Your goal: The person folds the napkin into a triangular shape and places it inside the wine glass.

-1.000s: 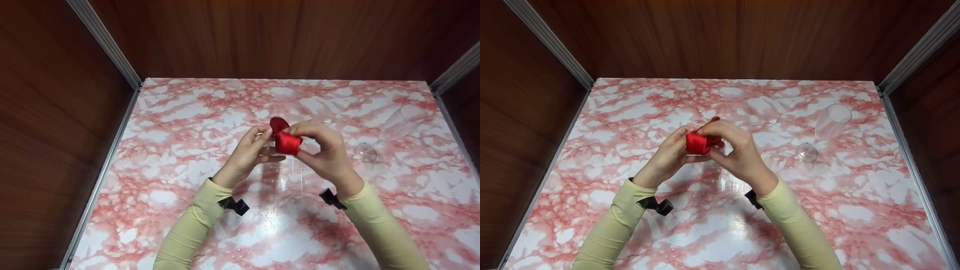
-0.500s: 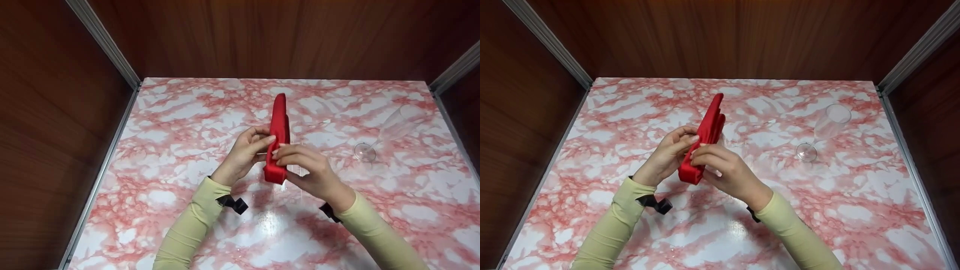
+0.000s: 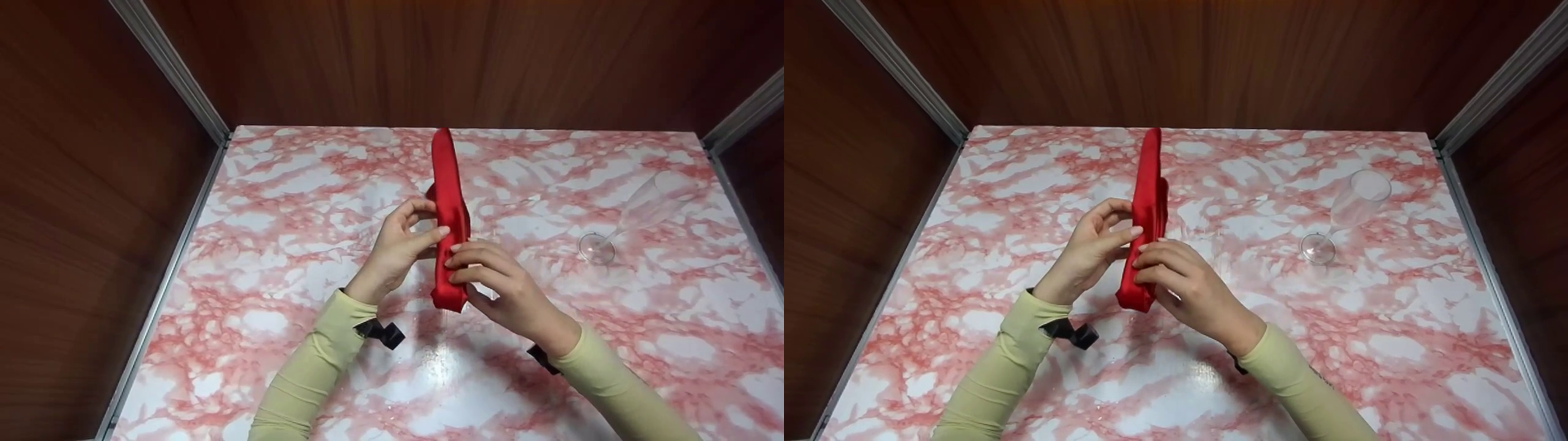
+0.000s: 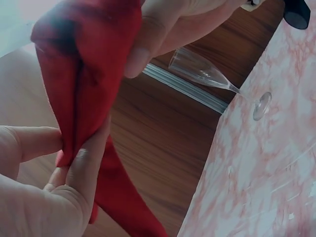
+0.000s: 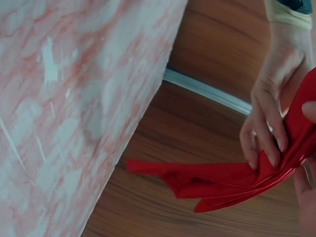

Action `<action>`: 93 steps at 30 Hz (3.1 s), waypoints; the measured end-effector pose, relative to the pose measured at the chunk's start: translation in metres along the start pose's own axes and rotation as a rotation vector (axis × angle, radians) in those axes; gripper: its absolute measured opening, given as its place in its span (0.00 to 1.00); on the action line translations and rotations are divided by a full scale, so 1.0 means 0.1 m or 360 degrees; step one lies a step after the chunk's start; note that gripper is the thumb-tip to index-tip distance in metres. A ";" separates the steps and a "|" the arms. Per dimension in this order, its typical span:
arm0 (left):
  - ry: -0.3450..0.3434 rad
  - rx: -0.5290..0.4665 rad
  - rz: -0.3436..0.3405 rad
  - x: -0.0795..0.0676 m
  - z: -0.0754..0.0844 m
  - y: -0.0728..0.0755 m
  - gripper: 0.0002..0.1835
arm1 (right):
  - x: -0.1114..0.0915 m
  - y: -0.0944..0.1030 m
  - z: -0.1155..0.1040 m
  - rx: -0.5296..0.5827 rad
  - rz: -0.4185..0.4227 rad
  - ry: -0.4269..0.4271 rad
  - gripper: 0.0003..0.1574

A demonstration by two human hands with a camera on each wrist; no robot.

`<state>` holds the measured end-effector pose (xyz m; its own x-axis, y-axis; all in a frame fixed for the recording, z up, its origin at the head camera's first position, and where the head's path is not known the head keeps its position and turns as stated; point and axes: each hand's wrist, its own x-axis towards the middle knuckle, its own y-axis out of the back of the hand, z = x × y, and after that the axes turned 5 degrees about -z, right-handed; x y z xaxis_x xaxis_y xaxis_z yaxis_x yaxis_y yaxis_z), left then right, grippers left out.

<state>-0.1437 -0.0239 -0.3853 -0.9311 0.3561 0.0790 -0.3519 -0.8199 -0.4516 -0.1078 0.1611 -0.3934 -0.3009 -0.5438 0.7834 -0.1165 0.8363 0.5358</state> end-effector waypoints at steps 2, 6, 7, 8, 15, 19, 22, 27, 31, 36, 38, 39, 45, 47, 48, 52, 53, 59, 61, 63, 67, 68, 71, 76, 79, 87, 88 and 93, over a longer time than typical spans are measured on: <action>-0.0042 0.0009 -0.0001 0.00 0.00 0.00 0.17 | -0.03 0.00 0.00 -0.0036 -0.0007 -0.0017 0.08; -0.0102 0.0016 0.0000 0.00 0.01 0.00 0.18 | -0.06 -0.02 -0.01 -0.0106 0.0005 -0.0037 0.12; -0.0113 0.0021 -0.0002 0.00 0.01 0.00 0.19 | -0.07 -0.02 -0.02 -0.0112 0.0016 -0.0039 0.14; -0.0125 0.0024 -0.0006 0.00 0.00 0.00 0.19 | -0.06 -0.02 -0.03 -0.0115 0.0027 -0.0043 0.15; -0.0273 0.0168 -0.0059 0.01 -0.01 -0.03 0.19 | 0.09 -0.02 -0.18 -0.0012 0.0223 -0.0133 0.05; -0.0396 0.0256 -0.0084 0.03 -0.02 -0.05 0.20 | 0.15 -0.03 -0.22 -0.0090 0.0401 -0.0278 0.04; -0.0459 0.0259 -0.0119 0.05 -0.03 -0.05 0.20 | 0.13 -0.03 -0.19 -0.0108 0.0504 -0.0460 0.15; -0.0525 0.0291 -0.0157 0.06 -0.04 -0.05 0.19 | -0.01 -0.03 -0.07 0.0411 0.0504 -0.0916 0.34; -0.0541 0.0318 -0.0170 0.08 -0.06 -0.04 0.19 | -0.12 -0.05 0.04 0.0807 0.0509 -0.1204 0.32; -0.0465 0.0252 -0.0178 0.08 -0.05 -0.04 0.22 | -0.15 -0.06 0.11 0.0896 0.0552 -0.1236 0.27; -0.0389 0.0206 -0.0168 0.08 -0.04 -0.04 0.25 | -0.15 -0.05 0.12 0.0890 0.0575 -0.1227 0.26; -0.0348 0.0183 -0.0159 0.08 -0.03 -0.03 0.27 | -0.15 -0.05 0.12 0.0885 0.0582 -0.1222 0.25; -0.0113 0.0200 -0.0120 0.08 0.01 -0.02 0.28 | -0.12 -0.01 0.13 0.0867 0.0580 -0.1175 0.24; -0.0014 0.0247 -0.0124 0.08 0.01 -0.02 0.24 | -0.12 0.00 0.14 0.0856 0.0583 -0.1168 0.23; 0.0033 0.0272 -0.0132 0.08 0.00 -0.02 0.22 | -0.11 0.01 0.14 0.0848 0.0582 -0.1167 0.23; 0.0137 0.0282 -0.0197 0.08 -0.03 0.00 0.20 | -0.10 0.03 0.15 0.0841 0.0587 -0.1150 0.23; 0.0129 0.0262 -0.0210 0.09 -0.03 0.00 0.20 | -0.10 0.03 0.15 0.0842 0.0586 -0.1147 0.23; 0.0018 0.0160 -0.0199 0.12 -0.02 0.00 0.20 | -0.10 0.00 0.17 0.0854 0.0566 -0.1157 0.23; 0.0002 0.0134 -0.0182 0.12 -0.01 0.00 0.20 | -0.10 -0.01 0.18 0.0860 0.0556 -0.1166 0.23; -0.0003 0.0124 -0.0152 0.12 -0.02 0.00 0.20 | -0.10 -0.01 0.18 0.0862 0.0544 -0.1177 0.23; -0.0042 0.0166 -0.0116 0.12 -0.02 0.00 0.19 | -0.10 -0.01 0.18 0.0878 0.0521 -0.1205 0.23; -0.0061 0.0190 -0.0112 0.12 -0.02 0.00 0.19 | -0.10 0.00 0.19 0.0881 0.0520 -0.1211 0.23; -0.0125 0.0276 -0.0101 0.12 -0.02 -0.01 0.20 | -0.10 0.00 0.19 0.0881 0.0529 -0.1222 0.23; -0.0217 0.0396 -0.0062 0.15 -0.02 -0.02 0.21 | -0.09 -0.01 0.20 0.0857 0.0538 -0.1216 0.24; -0.0273 0.0396 -0.0064 0.16 -0.03 -0.02 0.20 | -0.09 -0.01 0.20 0.0838 0.0533 -0.1213 0.24; -0.0399 0.0409 -0.0012 0.19 -0.03 -0.04 0.18 | -0.11 -0.02 0.21 0.0832 0.0389 -0.1328 0.29; -0.0405 0.0395 -0.0010 0.19 -0.03 -0.04 0.17 | -0.12 -0.03 0.21 0.0845 0.0384 -0.1339 0.29; -0.0463 0.0384 -0.0016 0.20 -0.03 -0.07 0.16 | -0.17 -0.05 0.22 0.0902 0.0451 -0.1346 0.26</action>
<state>-0.1599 -0.0100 -0.3831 -0.9037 0.2509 0.3469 -0.3413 -0.9115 -0.2297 -0.1232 0.1678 -0.4170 -0.9224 -0.2805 0.2656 -0.2984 0.9540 -0.0285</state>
